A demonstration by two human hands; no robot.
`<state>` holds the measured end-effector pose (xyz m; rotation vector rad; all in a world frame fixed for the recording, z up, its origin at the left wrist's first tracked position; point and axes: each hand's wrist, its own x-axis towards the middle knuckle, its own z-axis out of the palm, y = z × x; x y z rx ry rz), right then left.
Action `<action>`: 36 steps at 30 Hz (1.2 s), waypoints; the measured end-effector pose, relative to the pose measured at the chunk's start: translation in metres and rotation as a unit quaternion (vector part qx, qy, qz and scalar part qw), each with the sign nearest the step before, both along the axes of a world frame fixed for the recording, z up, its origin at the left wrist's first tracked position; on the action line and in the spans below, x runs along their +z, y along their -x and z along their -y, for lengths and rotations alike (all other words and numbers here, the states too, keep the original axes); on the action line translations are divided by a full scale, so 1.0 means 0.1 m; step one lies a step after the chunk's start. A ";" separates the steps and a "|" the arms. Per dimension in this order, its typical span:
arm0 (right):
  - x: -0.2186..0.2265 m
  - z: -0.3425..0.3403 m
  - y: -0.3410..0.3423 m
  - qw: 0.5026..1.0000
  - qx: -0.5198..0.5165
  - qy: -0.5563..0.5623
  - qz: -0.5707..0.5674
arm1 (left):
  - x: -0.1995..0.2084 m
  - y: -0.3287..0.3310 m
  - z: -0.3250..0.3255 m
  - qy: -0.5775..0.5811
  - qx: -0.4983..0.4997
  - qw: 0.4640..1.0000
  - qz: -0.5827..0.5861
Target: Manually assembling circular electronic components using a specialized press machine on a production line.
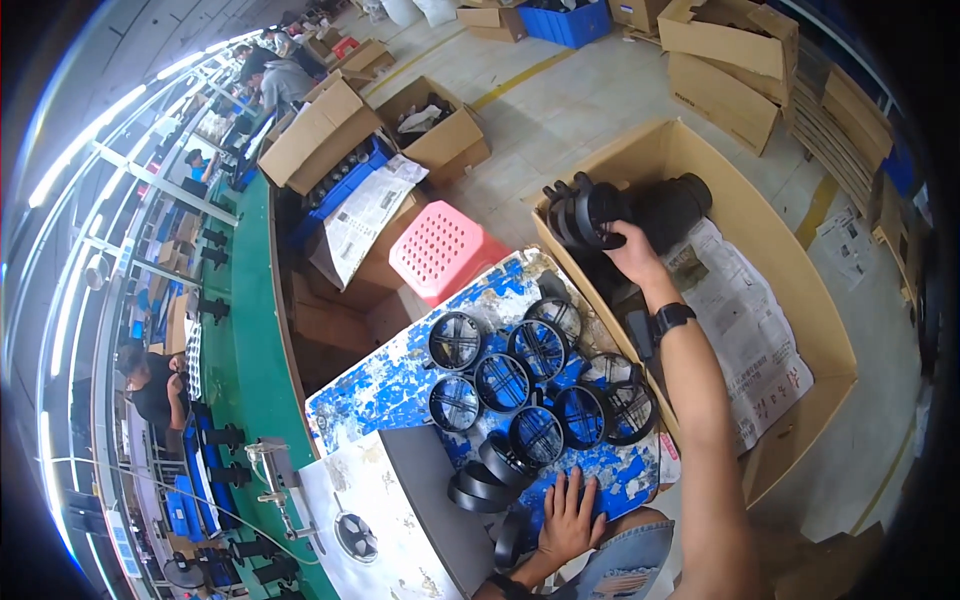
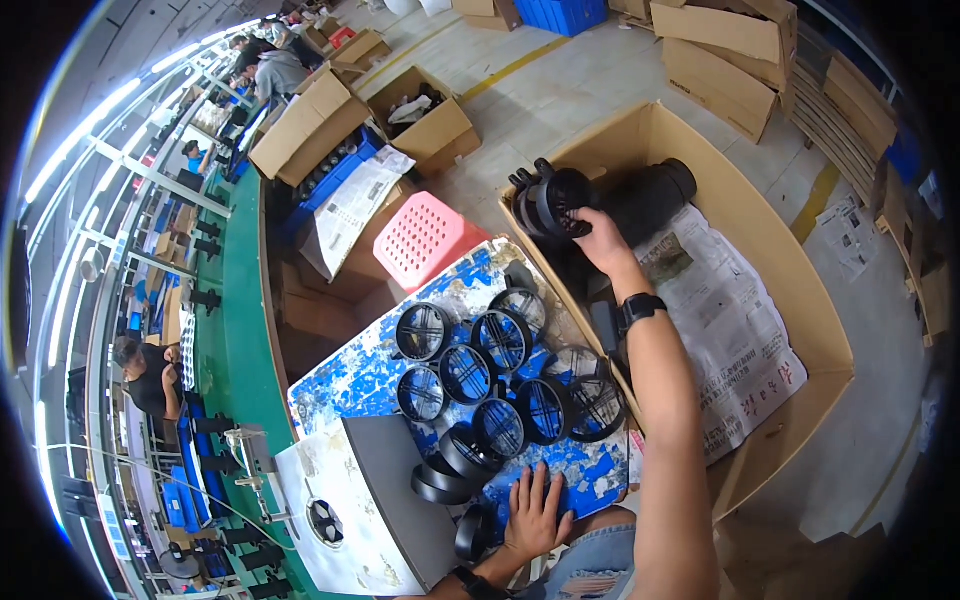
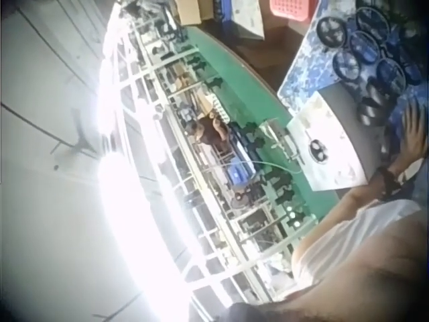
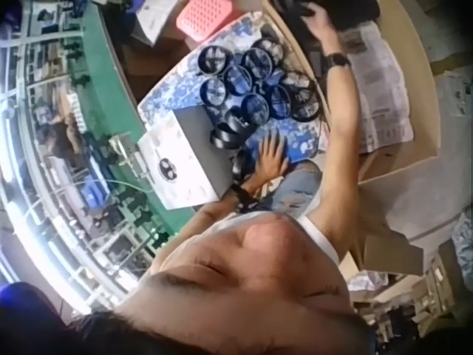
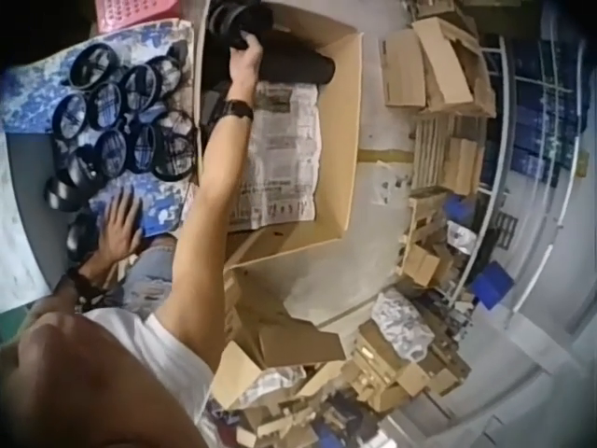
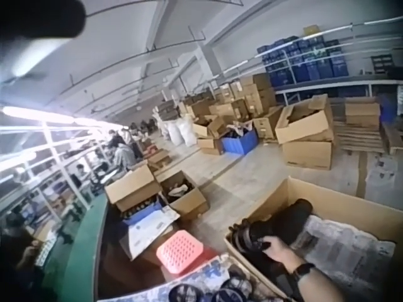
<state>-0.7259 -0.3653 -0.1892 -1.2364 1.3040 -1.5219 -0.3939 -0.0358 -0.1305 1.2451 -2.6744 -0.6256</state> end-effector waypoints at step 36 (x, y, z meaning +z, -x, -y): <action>1.23 -0.68 -0.31 0.979 0.147 0.004 -0.140 | 0.03 -0.01 -0.04 0.029 -0.003 0.999 -0.032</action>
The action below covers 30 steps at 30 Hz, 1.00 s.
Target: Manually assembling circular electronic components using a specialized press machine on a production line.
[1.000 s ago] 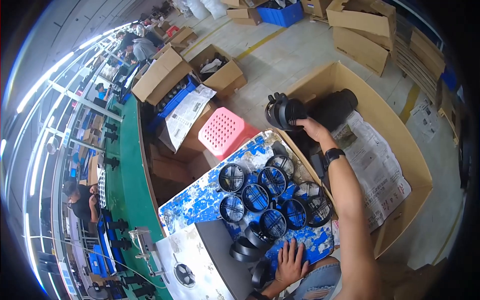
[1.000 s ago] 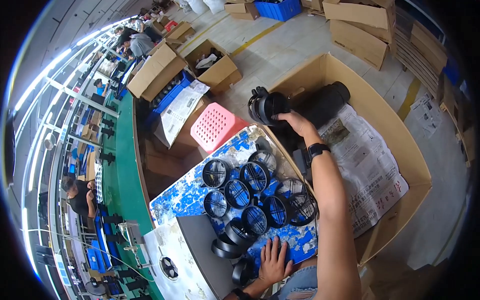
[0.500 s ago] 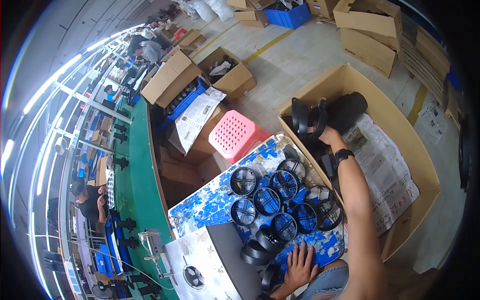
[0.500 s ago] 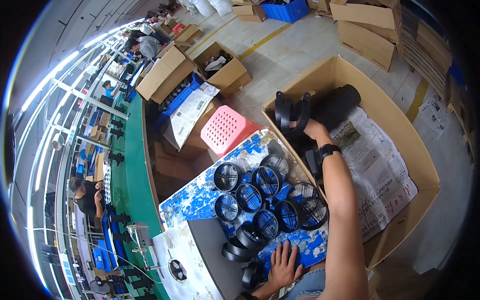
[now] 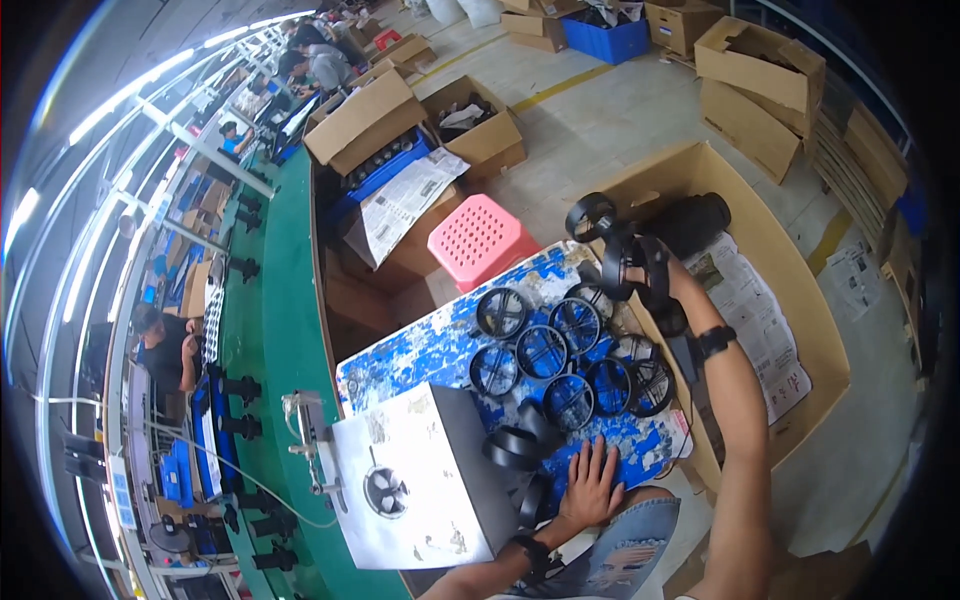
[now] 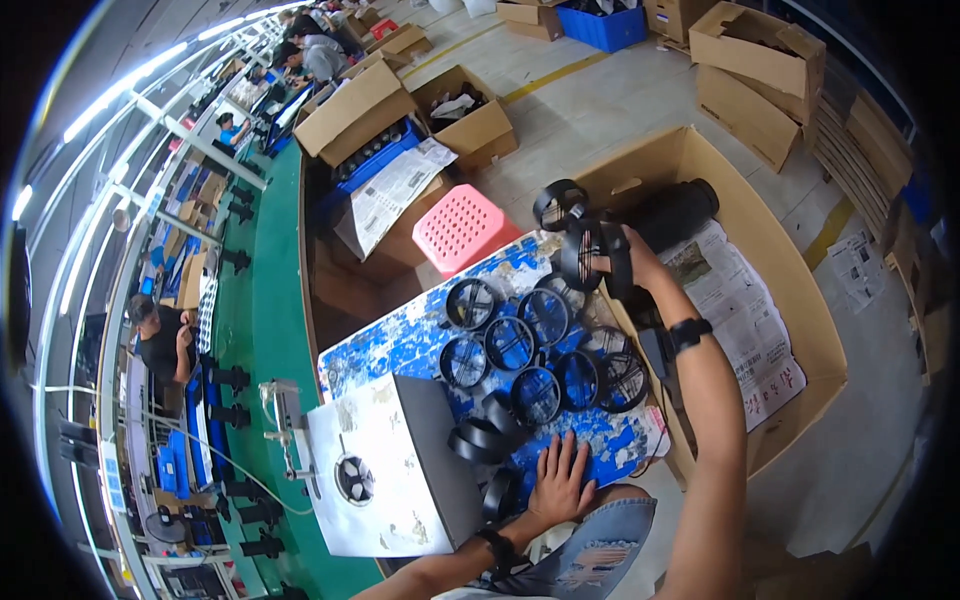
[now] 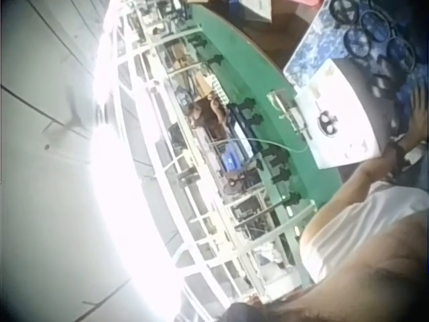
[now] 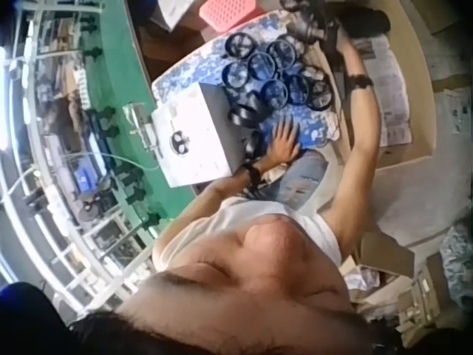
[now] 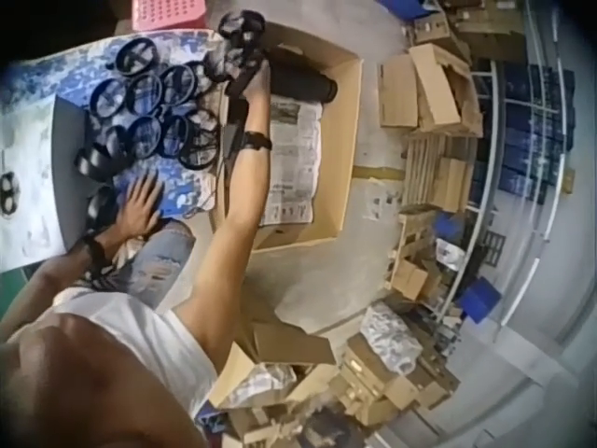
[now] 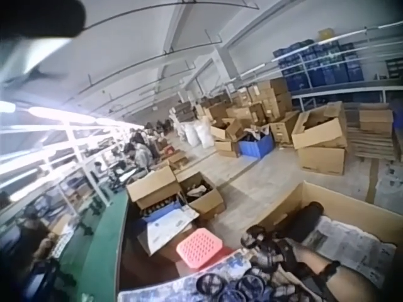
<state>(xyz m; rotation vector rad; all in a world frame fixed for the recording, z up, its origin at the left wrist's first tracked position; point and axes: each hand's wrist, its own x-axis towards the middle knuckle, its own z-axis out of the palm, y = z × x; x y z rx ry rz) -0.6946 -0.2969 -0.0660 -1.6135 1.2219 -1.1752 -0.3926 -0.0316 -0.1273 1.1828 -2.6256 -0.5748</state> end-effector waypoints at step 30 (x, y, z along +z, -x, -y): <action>0.19 -1.96 -1.46 0.934 -0.165 0.052 -0.314 | -0.15 -0.07 -0.07 0.037 0.008 0.999 -0.007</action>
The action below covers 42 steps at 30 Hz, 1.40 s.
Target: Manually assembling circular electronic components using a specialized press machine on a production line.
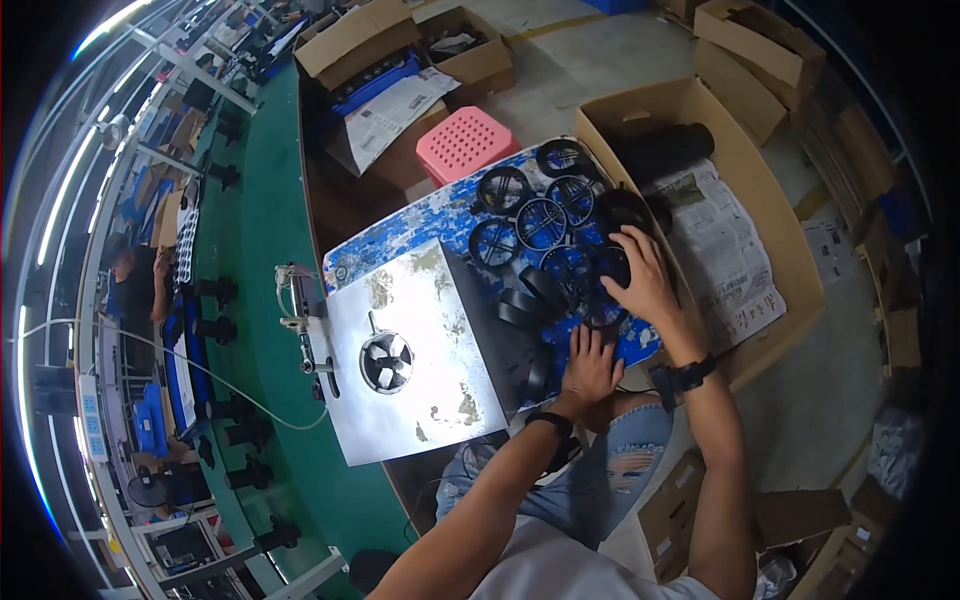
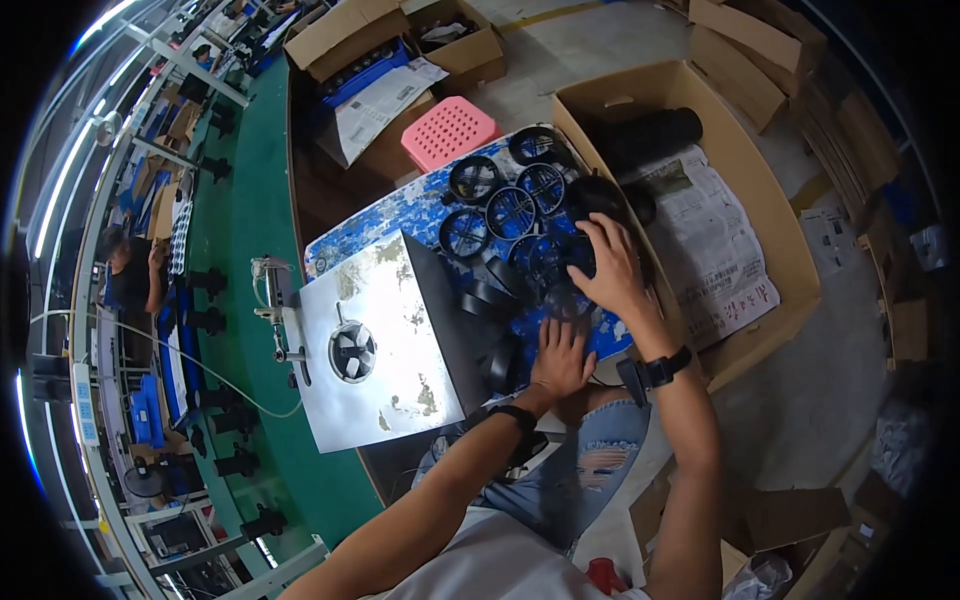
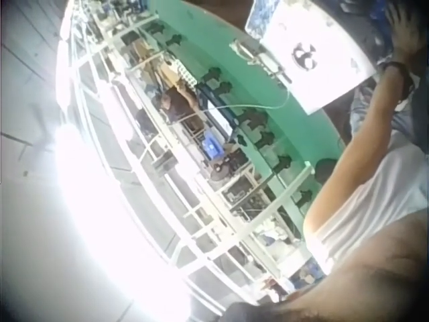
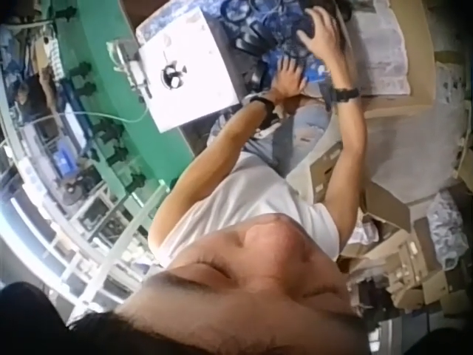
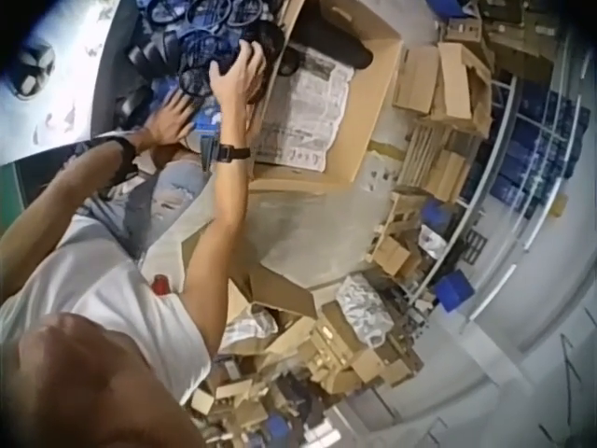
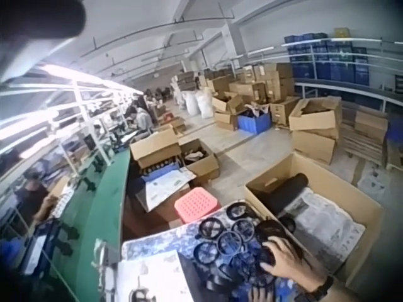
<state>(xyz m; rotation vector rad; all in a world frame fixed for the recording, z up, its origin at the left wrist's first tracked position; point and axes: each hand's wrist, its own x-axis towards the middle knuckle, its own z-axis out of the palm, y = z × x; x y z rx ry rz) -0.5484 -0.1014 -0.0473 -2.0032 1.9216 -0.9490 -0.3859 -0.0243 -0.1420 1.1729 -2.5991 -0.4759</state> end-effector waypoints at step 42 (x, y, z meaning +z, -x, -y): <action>-1.22 1.41 2.13 0.992 -0.020 -0.115 0.046 | 0.13 -0.17 -0.11 -0.101 -0.120 0.986 -0.065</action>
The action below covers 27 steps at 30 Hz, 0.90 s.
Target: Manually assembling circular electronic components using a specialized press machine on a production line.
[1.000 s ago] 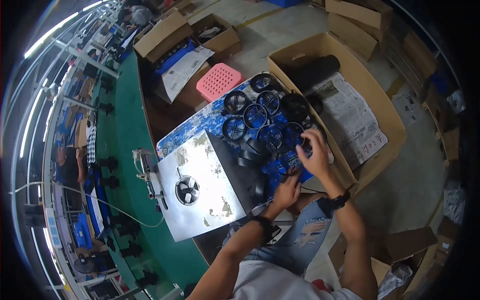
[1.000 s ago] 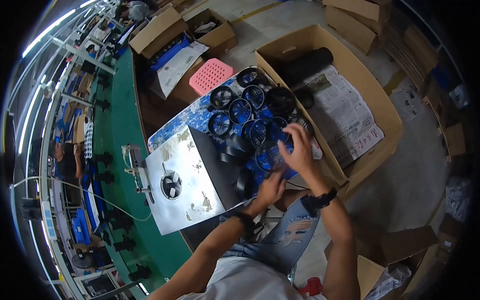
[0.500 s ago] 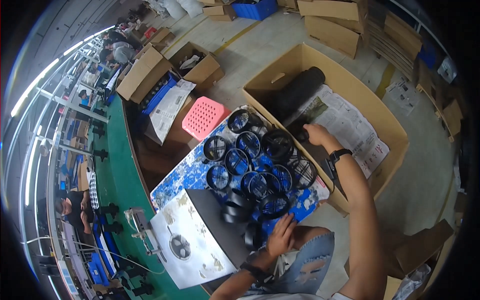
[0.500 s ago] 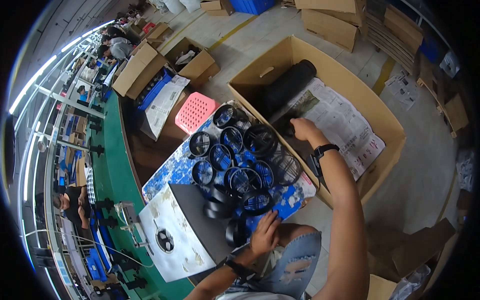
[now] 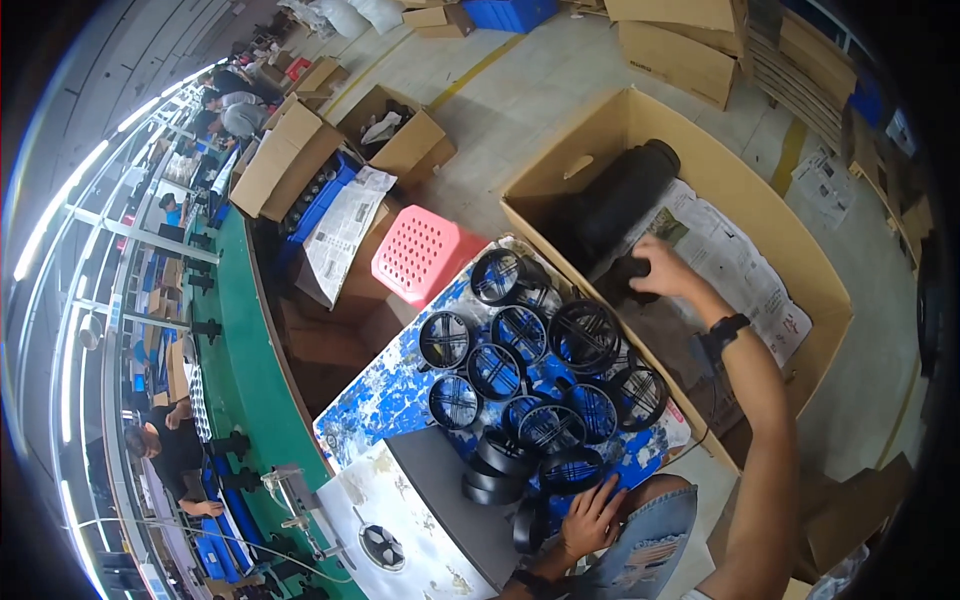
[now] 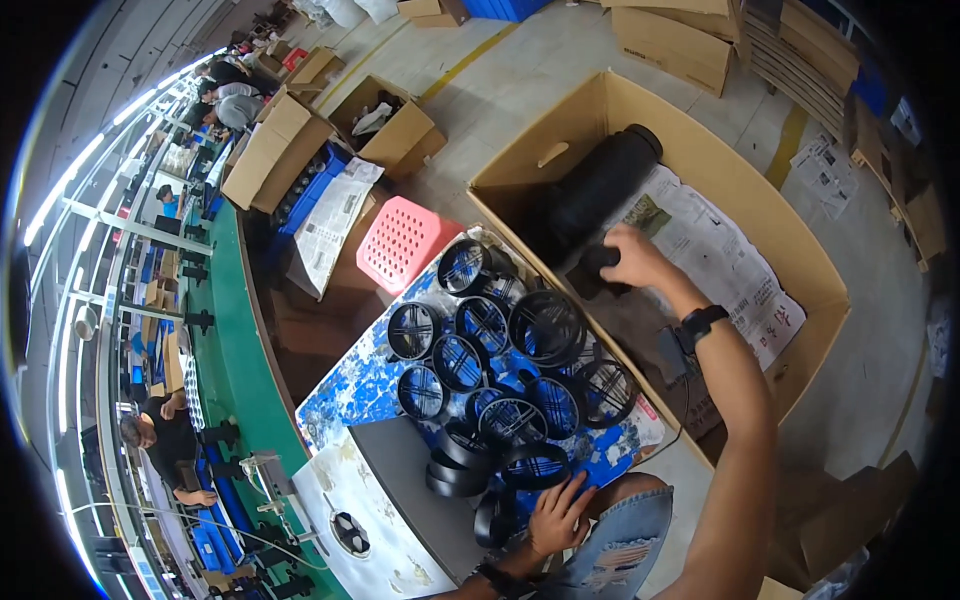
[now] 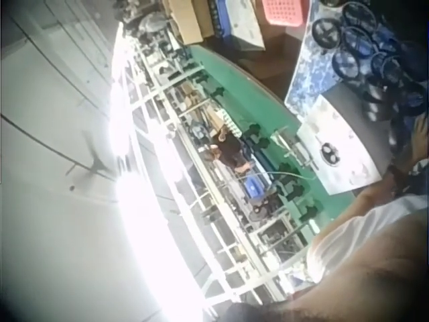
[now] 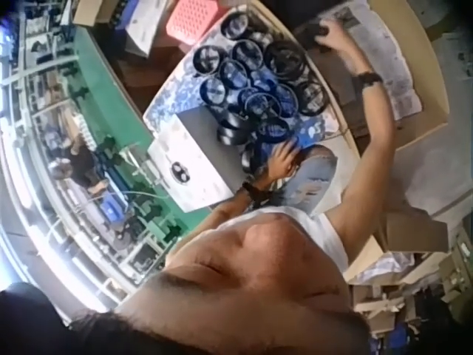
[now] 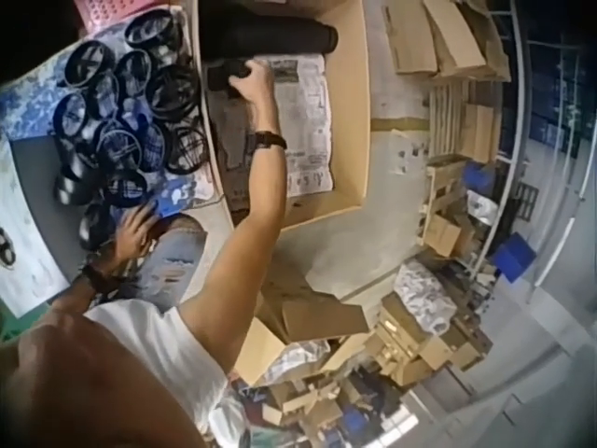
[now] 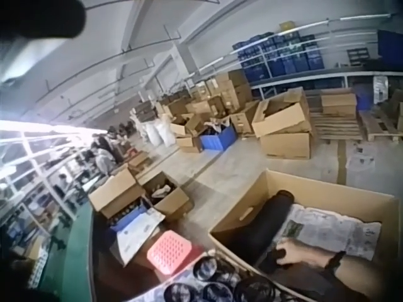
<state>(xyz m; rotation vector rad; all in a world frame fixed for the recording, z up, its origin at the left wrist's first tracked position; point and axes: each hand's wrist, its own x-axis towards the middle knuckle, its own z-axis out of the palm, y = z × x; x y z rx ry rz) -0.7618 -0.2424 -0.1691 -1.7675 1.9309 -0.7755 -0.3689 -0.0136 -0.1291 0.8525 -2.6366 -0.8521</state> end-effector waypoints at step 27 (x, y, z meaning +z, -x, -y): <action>-1.06 1.02 -0.40 0.912 -0.122 0.037 -0.390 | 0.03 0.05 0.01 -0.045 0.009 0.999 -0.017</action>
